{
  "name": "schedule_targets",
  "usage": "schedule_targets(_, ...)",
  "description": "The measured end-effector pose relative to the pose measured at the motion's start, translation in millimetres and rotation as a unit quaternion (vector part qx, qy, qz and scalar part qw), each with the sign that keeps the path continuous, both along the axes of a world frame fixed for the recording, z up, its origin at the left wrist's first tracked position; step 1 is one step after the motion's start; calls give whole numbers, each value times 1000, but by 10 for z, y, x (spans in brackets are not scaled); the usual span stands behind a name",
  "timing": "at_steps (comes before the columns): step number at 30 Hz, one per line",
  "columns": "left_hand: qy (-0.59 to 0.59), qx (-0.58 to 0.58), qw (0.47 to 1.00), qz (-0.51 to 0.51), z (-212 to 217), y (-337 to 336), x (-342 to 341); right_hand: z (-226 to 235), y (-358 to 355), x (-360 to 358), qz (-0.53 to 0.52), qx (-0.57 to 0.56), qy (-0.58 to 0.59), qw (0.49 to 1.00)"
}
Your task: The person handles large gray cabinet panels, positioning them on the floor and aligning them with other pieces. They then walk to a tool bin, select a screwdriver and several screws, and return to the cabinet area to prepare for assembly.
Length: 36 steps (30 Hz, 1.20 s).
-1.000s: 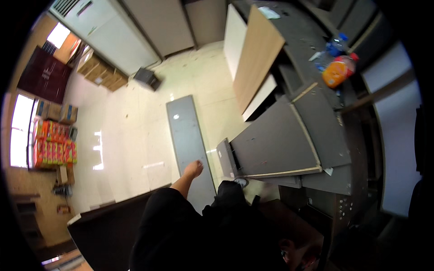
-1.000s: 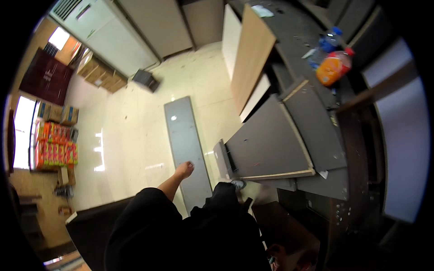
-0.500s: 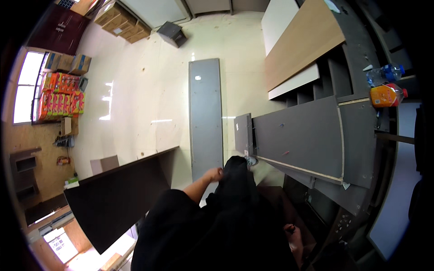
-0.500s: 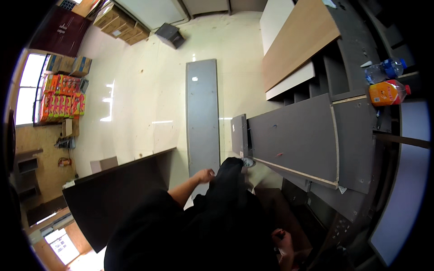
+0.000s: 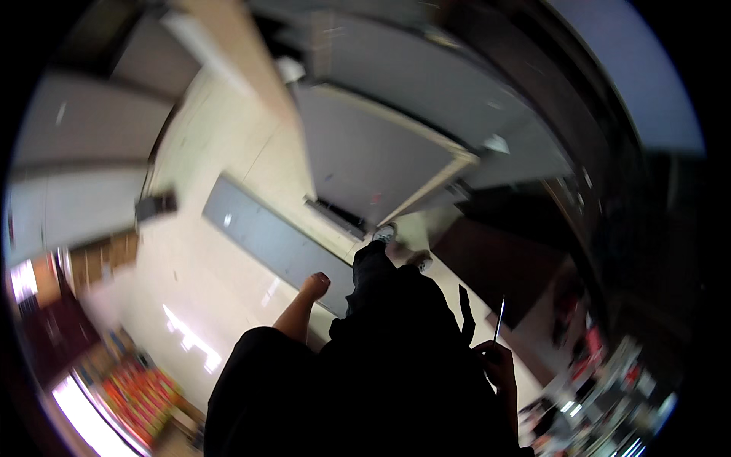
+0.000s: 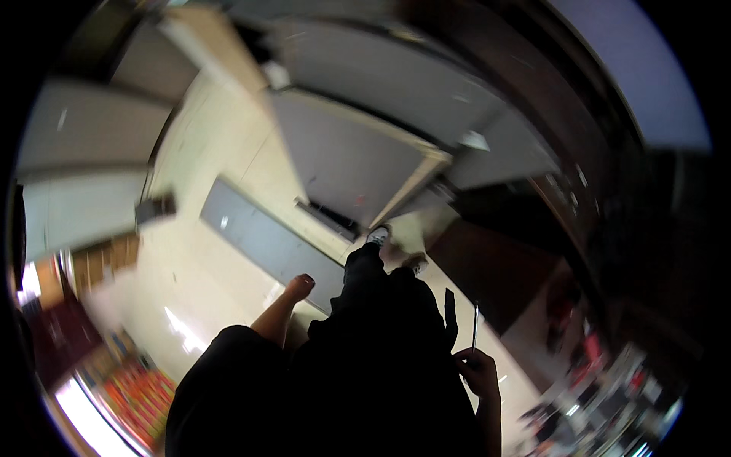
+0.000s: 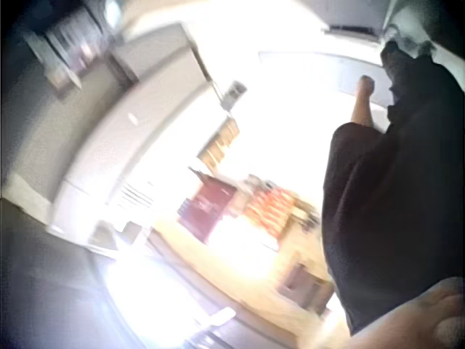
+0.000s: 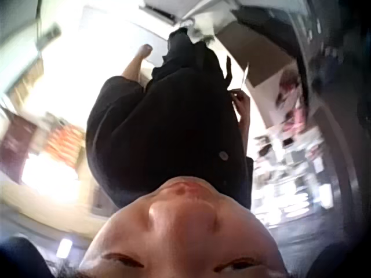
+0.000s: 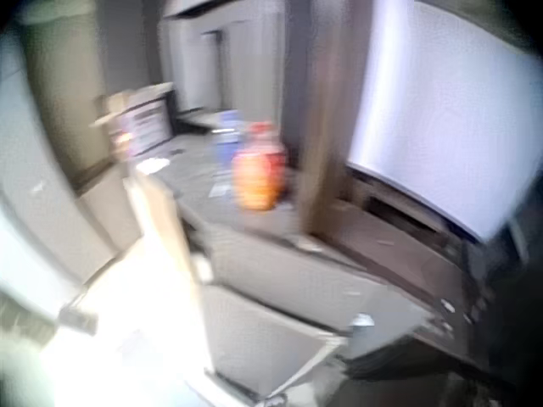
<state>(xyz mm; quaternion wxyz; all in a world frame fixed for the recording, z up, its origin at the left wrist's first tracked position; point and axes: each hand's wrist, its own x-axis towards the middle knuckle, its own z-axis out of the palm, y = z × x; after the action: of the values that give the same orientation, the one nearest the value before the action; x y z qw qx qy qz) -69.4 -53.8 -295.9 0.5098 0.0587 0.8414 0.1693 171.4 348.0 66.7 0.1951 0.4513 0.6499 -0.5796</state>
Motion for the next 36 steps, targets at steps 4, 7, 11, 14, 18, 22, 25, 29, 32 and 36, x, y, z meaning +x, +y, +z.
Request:
schedule_targets(4, -78, 57, 918, -385, 1264, 1650, -447, 52, -580, 664, -157, 152, 21, 976)
schedule_targets(7, -116, 289, 810, -497, 2443, 2948, 42, 381, -816, 711, -226, 287, -25, 931)
schedule_targets(11, -343, 386, 628, -582, 3476, 3855, 1377, 446, -1115, 957, -546, 271, 100, 786)
schedule_targets(14, -389, 348, 568, -636, 3526, 3973, 2101, 194, -1146, 1510, -473, 349, 136, 797)
schedule_targets(18, -441, 256, 571, -643, 3329, 4054, 2748, -43, -1133, 2087, -441, 407, 125, 790)
schedule_targets(22, -368, 226, 635, -641, 3358, 4306, 3328, -115, -744, 2736, -445, 306, 180, 822)
schedule_targets(25, -280, 233, 672, -645, 3629, 4654, 3740, -171, -361, 3259, -418, 301, 246, 821)
schedule_targets(29, -390, 207, 718, -537, 3551, 4965, 4464, -81, 35, 3886, -439, 358, 241, 788)
schedule_targets(32, -448, 162, 722, -502, 3361, 5232, 5156, -79, 88, 4412, -494, 397, 195, 748)
schedule_targets(36, -521, 38, 698, -490, 3224, 5446, 6017, -205, -69, 4857, -628, 419, 177, 631)
